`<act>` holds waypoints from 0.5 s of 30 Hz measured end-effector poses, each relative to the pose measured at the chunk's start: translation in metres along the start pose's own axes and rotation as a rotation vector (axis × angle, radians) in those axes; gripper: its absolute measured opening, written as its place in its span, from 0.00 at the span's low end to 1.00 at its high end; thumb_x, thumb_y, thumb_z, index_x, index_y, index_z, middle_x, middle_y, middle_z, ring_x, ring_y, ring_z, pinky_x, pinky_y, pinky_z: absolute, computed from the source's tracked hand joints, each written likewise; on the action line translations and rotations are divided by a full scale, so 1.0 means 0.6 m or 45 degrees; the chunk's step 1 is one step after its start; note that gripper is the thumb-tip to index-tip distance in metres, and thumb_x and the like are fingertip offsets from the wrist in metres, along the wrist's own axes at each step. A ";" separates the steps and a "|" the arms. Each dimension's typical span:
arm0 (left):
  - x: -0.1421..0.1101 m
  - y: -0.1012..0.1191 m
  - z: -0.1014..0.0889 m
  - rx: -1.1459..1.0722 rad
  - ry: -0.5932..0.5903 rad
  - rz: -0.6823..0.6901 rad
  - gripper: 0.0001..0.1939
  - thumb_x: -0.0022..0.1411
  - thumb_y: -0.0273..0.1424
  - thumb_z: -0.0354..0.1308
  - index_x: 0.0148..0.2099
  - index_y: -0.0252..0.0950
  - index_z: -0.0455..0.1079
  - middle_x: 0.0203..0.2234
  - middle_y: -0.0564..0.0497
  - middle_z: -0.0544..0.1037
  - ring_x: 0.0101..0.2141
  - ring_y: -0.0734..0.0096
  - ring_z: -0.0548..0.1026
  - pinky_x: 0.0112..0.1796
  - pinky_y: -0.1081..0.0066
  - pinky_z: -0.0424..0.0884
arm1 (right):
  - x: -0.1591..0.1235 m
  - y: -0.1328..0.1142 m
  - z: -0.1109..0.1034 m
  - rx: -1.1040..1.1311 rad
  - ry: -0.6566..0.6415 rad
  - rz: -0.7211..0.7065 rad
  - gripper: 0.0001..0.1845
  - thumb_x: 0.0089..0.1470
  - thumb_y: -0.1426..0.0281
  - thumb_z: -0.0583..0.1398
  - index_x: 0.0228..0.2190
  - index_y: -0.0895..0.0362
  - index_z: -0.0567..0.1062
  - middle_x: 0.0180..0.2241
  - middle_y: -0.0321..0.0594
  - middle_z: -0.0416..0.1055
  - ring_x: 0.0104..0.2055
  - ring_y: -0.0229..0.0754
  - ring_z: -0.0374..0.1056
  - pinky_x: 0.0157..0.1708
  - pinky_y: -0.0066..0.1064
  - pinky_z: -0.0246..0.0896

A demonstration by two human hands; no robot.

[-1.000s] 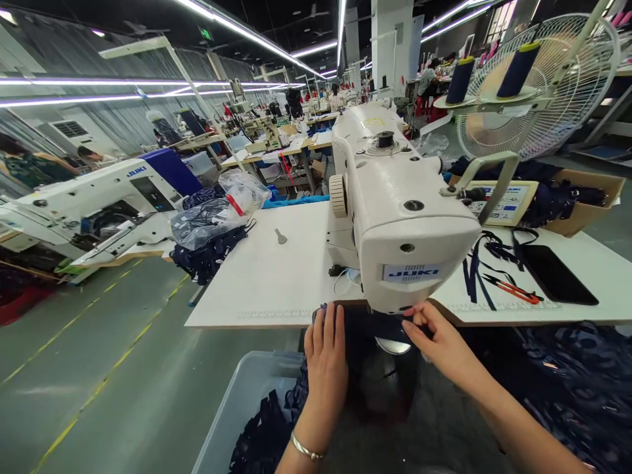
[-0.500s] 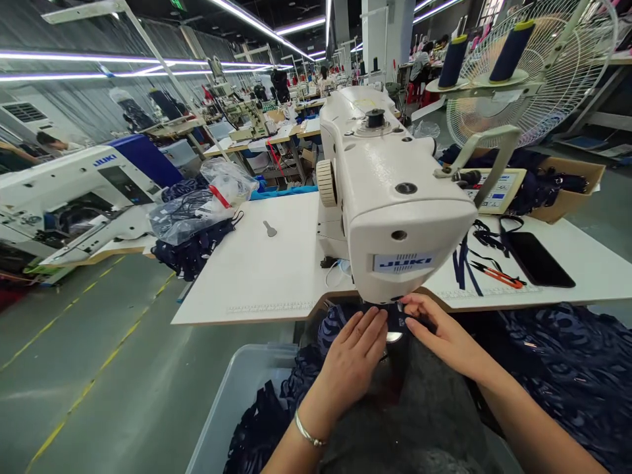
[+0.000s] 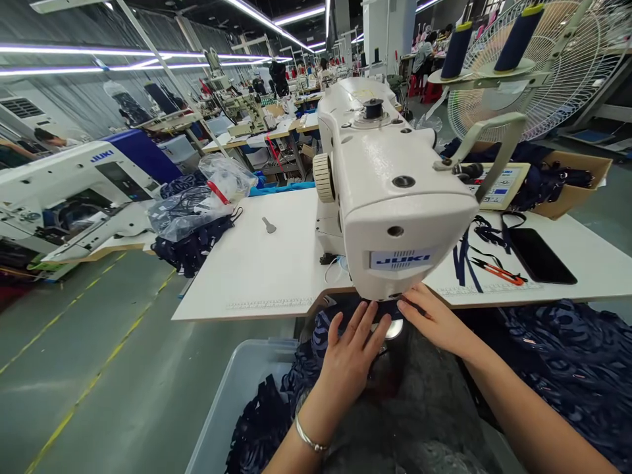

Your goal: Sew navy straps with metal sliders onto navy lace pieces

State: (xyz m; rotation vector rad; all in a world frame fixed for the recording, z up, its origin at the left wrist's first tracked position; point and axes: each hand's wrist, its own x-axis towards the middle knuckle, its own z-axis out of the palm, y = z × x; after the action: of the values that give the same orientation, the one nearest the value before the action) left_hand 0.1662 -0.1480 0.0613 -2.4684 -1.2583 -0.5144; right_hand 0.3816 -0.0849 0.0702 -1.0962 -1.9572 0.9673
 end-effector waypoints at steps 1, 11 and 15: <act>0.000 0.001 0.000 -0.001 0.014 -0.008 0.33 0.61 0.15 0.43 0.66 0.40 0.58 0.64 0.48 0.60 0.63 0.65 0.58 0.64 0.56 0.33 | 0.003 -0.001 -0.001 -0.015 -0.016 -0.027 0.15 0.66 0.62 0.49 0.48 0.48 0.72 0.54 0.43 0.63 0.59 0.47 0.59 0.59 0.40 0.58; 0.001 0.013 0.001 0.050 0.065 -0.058 0.27 0.66 0.19 0.45 0.64 0.40 0.61 0.63 0.46 0.63 0.62 0.66 0.61 0.64 0.58 0.35 | 0.011 -0.002 -0.002 -0.112 -0.029 -0.021 0.16 0.65 0.63 0.48 0.30 0.52 0.70 0.33 0.41 0.65 0.39 0.44 0.65 0.48 0.36 0.65; 0.003 0.017 0.000 0.083 0.062 -0.079 0.29 0.64 0.17 0.43 0.66 0.37 0.58 0.63 0.48 0.63 0.62 0.67 0.62 0.64 0.59 0.33 | 0.010 -0.003 -0.001 -0.131 -0.016 0.019 0.16 0.65 0.62 0.48 0.31 0.52 0.71 0.33 0.41 0.65 0.38 0.44 0.66 0.44 0.35 0.67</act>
State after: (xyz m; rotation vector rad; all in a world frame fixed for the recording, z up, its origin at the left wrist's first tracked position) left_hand 0.1755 -0.1523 0.0608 -2.3554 -1.3151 -0.5368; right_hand 0.3790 -0.0803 0.0734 -1.1657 -2.0307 0.8914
